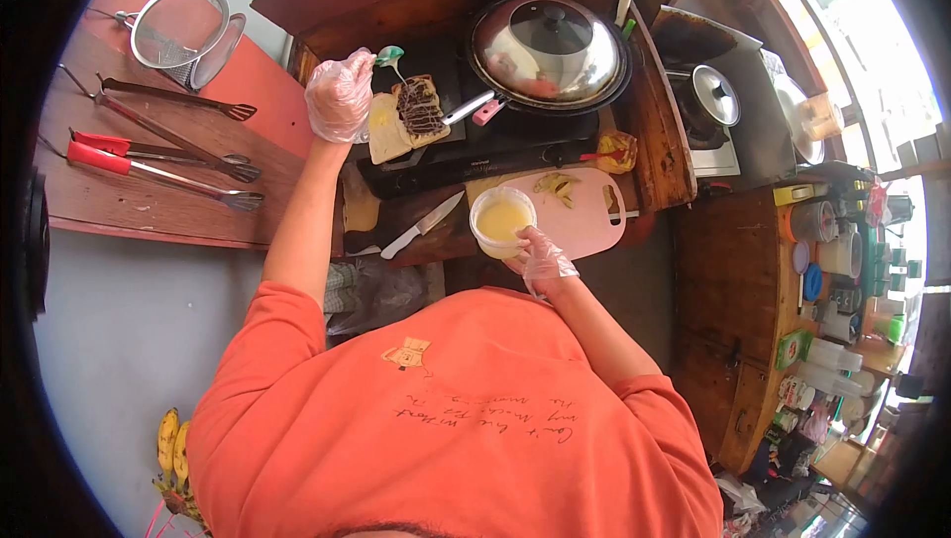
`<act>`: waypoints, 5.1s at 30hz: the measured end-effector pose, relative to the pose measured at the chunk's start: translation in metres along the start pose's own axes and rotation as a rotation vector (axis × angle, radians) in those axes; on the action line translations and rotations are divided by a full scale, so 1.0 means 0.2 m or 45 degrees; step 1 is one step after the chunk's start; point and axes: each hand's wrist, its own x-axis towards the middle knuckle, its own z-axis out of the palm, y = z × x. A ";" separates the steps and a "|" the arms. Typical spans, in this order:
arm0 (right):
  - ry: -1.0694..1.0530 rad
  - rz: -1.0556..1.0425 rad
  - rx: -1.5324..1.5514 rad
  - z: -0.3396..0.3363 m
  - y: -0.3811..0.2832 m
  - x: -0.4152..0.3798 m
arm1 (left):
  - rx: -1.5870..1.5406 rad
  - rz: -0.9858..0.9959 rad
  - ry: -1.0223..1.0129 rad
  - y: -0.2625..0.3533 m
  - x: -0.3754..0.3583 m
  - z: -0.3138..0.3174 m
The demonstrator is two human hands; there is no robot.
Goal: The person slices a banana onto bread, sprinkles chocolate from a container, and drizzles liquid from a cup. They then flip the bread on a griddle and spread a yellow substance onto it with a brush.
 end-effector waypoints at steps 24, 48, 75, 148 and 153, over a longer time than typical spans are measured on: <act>0.141 0.000 -0.123 0.10 -0.01 0.02 | 0.054 -0.085 -0.179 0.06 -0.17 -0.39; 0.005 0.019 -0.076 0.07 -0.05 0.05 | 0.106 -0.156 -0.090 -0.10 -0.29 -0.16; 0.056 0.015 -0.163 0.01 -0.03 0.03 | 0.373 -0.480 -0.353 -0.29 -0.61 0.06; 0.154 0.125 -0.752 -1.00 -0.57 -0.15 | -0.451 -2.303 -0.199 0.82 -1.28 -0.56; 0.197 0.129 -0.899 -1.08 -0.61 -0.13 | -0.211 -2.194 -0.211 0.78 -1.32 -0.43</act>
